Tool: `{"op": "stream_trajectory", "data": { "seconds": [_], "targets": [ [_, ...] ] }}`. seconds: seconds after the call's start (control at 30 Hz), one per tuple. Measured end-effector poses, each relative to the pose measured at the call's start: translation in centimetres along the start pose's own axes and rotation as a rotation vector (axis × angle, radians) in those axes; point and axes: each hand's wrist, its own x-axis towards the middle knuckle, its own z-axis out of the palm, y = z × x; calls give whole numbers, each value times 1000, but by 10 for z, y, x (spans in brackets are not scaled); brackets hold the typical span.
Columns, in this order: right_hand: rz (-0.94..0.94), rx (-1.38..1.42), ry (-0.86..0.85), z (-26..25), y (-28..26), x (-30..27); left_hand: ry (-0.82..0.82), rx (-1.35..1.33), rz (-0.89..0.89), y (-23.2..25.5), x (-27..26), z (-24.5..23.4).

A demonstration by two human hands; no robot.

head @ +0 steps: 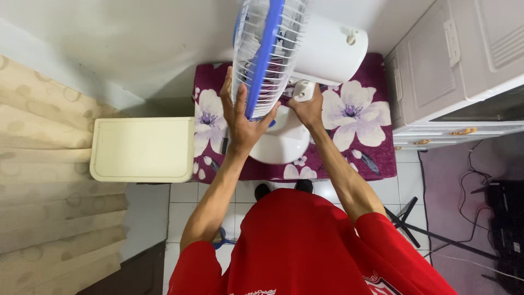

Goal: The person disassembles a table fan by removing the front grille, rear grille, fan blades, and central hub. They use a screwdriver to loosen a screw on the front grille and then remove each component by hand, placing them on a nearby surface.

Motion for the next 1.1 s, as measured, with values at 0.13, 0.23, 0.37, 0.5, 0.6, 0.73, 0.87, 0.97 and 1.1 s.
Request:
{"op": "stream_trajectory", "data": {
  "seconds": [0.13, 0.23, 0.37, 0.5, 0.6, 0.73, 0.87, 0.97, 1.1],
  "targets": [
    [-183, -95, -88, -4, -6, 9, -27, 43, 84, 9, 12, -17],
    [-124, -206, -192, -11, -7, 19, 9, 86, 49, 11, 13, -18],
    [-116, -162, -213, -14, -4, 27, 36, 134, -14, 11, 15, -11],
    [-132, -138, -214, -14, 8, 25, 66, 73, -18, 11, 15, -5],
    [-120, -77, -219, -20, 15, 30, 74, 43, -23, 12, 18, 4],
    [-133, 11, -250, -24, 22, 30, 25, 80, -4, 14, 21, 10],
    [-71, -39, -253, -28, 20, 31, -32, -36, -27, 8, 24, 13],
    [-51, -45, -288, -32, 11, 31, -39, -30, -4, 7, 22, 12],
    [-44, -29, -330, -38, 1, 25, -43, -42, 6, 6, 17, 12]
  ]
}}
